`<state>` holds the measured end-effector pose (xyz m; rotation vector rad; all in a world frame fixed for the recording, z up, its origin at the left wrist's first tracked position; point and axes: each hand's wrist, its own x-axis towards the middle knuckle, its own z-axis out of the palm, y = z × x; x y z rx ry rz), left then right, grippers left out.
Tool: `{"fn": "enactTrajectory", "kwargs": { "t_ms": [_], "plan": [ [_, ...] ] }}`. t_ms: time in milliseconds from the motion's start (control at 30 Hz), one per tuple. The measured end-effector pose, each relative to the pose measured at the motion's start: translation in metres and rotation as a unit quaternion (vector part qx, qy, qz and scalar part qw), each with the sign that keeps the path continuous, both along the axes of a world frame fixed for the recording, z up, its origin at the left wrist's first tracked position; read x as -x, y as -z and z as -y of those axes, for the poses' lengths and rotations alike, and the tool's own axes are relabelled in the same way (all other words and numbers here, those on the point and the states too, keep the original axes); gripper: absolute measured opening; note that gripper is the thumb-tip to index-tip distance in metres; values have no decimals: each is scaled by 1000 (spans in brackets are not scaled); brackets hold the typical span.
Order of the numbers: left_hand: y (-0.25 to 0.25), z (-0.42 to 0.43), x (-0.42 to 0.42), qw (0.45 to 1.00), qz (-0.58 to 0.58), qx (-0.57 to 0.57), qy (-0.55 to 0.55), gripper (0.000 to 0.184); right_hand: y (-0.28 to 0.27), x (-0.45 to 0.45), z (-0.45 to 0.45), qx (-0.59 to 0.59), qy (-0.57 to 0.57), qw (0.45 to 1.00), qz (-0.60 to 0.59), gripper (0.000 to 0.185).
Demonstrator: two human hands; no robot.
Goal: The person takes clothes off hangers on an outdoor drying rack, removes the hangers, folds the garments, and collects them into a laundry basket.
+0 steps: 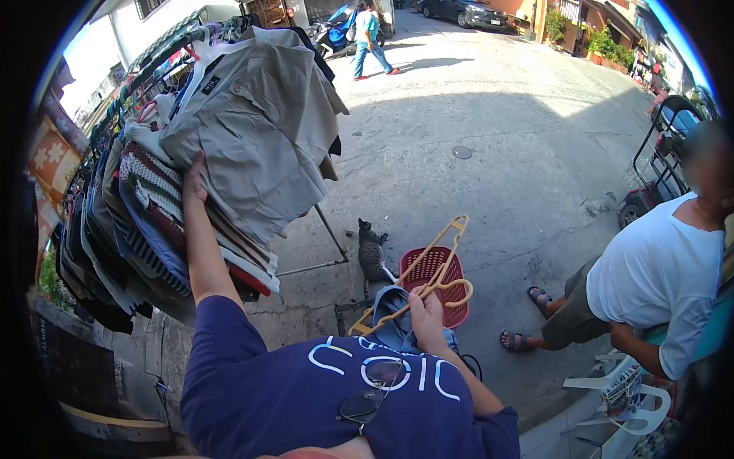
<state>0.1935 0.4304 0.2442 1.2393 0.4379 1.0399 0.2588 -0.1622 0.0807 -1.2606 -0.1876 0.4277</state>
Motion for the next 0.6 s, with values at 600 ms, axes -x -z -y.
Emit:
{"fn": "enactTrajectory", "kwargs": {
  "t_ms": [600],
  "plan": [
    [183, 159, -8, 988, -101, -110, -32, 26, 0, 4, -10, 44, -31, 998, -12, 4]
  ]
}}
